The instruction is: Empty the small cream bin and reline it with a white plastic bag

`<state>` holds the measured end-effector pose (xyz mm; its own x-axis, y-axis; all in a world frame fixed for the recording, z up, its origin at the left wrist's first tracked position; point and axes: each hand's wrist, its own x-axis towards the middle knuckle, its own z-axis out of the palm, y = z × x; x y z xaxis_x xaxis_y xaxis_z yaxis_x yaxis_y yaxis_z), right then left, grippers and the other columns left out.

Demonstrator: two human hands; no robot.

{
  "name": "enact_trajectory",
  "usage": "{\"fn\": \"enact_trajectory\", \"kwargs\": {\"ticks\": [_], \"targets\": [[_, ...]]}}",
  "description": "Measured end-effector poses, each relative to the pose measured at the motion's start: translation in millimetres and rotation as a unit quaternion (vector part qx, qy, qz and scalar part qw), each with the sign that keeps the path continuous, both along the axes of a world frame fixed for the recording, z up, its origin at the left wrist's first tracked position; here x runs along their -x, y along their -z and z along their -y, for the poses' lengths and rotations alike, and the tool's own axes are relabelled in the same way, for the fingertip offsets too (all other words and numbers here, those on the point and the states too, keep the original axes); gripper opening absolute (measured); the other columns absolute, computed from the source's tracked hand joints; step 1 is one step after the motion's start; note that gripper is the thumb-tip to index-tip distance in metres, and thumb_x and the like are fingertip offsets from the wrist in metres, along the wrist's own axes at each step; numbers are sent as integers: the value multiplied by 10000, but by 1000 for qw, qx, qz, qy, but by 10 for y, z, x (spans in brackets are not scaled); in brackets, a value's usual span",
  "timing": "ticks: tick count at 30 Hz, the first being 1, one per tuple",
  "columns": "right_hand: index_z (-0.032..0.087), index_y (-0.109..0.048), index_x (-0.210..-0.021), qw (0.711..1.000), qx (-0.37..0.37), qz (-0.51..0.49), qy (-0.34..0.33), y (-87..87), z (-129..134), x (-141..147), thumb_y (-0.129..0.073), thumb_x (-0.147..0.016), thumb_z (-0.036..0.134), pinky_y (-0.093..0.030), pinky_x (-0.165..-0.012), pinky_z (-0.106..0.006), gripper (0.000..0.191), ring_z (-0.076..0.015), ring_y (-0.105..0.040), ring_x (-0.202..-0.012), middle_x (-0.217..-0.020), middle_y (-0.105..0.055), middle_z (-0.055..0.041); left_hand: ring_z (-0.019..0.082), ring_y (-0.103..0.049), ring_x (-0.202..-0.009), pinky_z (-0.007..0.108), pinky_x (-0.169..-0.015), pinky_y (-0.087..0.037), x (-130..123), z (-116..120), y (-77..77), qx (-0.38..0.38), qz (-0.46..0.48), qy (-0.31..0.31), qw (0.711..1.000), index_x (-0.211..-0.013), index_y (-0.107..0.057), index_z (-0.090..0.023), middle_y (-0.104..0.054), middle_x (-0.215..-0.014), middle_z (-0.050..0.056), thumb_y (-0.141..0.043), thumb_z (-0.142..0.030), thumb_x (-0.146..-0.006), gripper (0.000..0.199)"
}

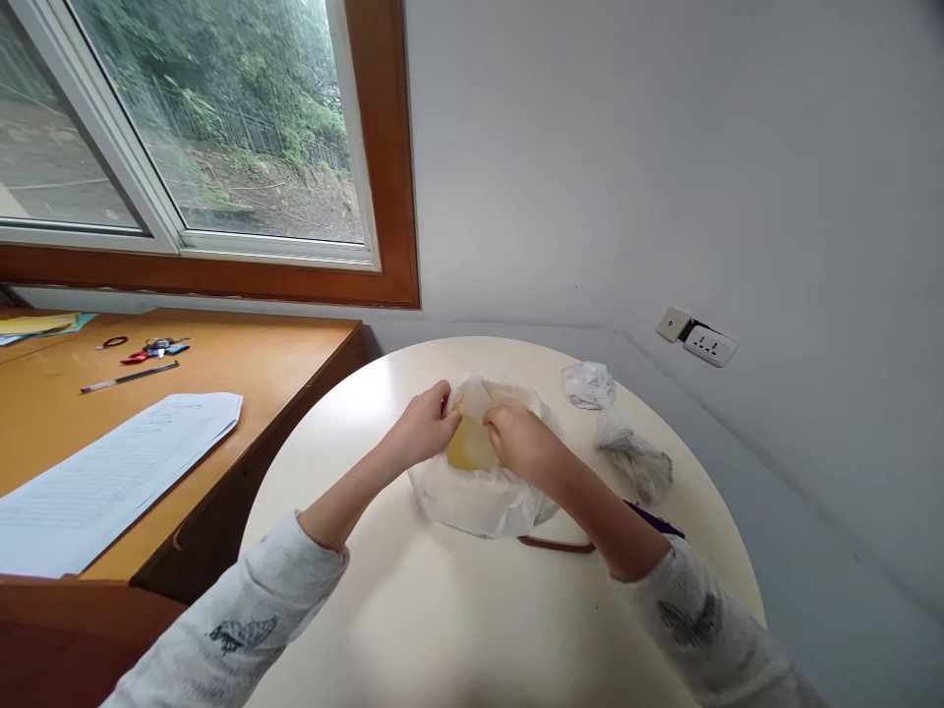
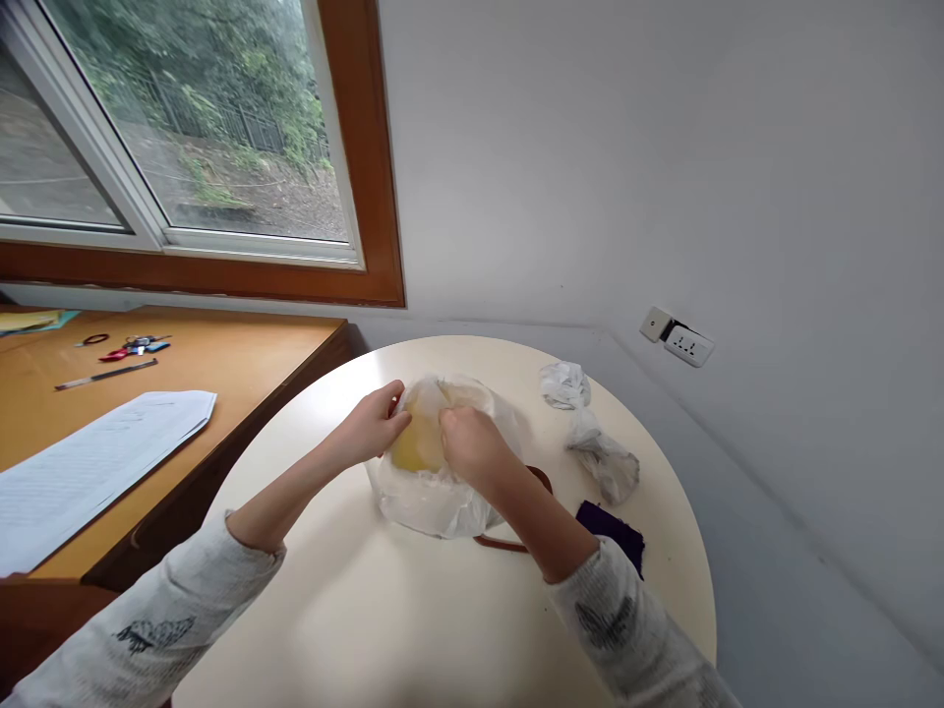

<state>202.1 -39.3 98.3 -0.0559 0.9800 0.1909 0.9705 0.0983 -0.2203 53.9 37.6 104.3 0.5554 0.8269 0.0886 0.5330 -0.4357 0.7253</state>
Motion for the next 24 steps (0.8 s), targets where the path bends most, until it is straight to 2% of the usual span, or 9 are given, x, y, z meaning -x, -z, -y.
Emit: {"fn": "enact_trajectory", "kwargs": {"ticks": [2,4,8,12,14,18,20,24], "targets": [[148,-621,-826,999,40,24,4,32,-102,4,-439,-756,52,-425,-567,-281,218,-192,-612,-680,-754,-660,-79,90,-347,-470,206,-395,-265,10,40,-10,-22,3,17,1000,-656,-265,-215,-359,-592,-47,-430,-204,-707,173],[161,-612,-910,999,46,27,-2,49,-151,25,-512,-715,77,-434,-564,-292,235,-215,-621,-714,-795,-665,-79,92,-332,-483,214,-427,-261,22,69,-18,-39,6,35,999,-654,-263,-214,-351,-586,-52,-423,-190,-704,170],[192,-546,-1074,995,77,55,-20,99,-202,94,-651,-630,177,-479,-600,-330,456,-260,-617,-837,-988,-634,-109,98,-323,-498,225,-452,-250,33,97,-24,-43,10,49,998,-655,-271,-214,-348,-579,-54,-415,-179,-700,155],[183,-489,-1172,991,107,78,-24,238,-332,151,-714,-540,221,-508,-620,-373,673,-315,-586,-951,-1148,-562,-156,100,-318,-496,227,-455,-227,19,115,-22,-45,14,46,998,-654,-271,-214,-339,-567,-56,-411,-167,-688,153],[181,-539,-1116,987,136,90,-16,327,-411,166,-729,-515,226,-513,-620,-391,632,-331,-596,-926,-1110,-586,-159,102,-314,-499,230,-461,-227,5,132,-20,-49,15,52,997,-654,-272,-214,-339,-567,-55,-412,-164,-684,152],[174,-628,-920,977,184,104,-29,467,-499,158,-727,-517,185,-510,-609,-407,416,-328,-622,-825,-955,-642,-147,108,-293,-511,234,-468,-229,-28,167,-10,-60,12,54,997,-658,-257,-217,-335,-571,-51,-431,-181,-677,179],[175,-620,-940,977,182,105,-36,501,-507,130,-718,-526,184,-510,-611,-404,425,-326,-619,-844,-994,-626,-154,112,-301,-519,234,-471,-233,-38,171,-7,-69,11,47,996,-660,-257,-218,-339,-576,-49,-437,-187,-674,183],[188,-579,-1040,980,164,99,-52,537,-512,54,-723,-499,183,-512,-593,-377,560,-307,-623,-843,-1066,-595,-148,116,-344,-534,232,-484,-250,-39,150,-1,-74,3,38,997,-663,-288,-216,-374,-600,-42,-433,-188,-675,148]]}}
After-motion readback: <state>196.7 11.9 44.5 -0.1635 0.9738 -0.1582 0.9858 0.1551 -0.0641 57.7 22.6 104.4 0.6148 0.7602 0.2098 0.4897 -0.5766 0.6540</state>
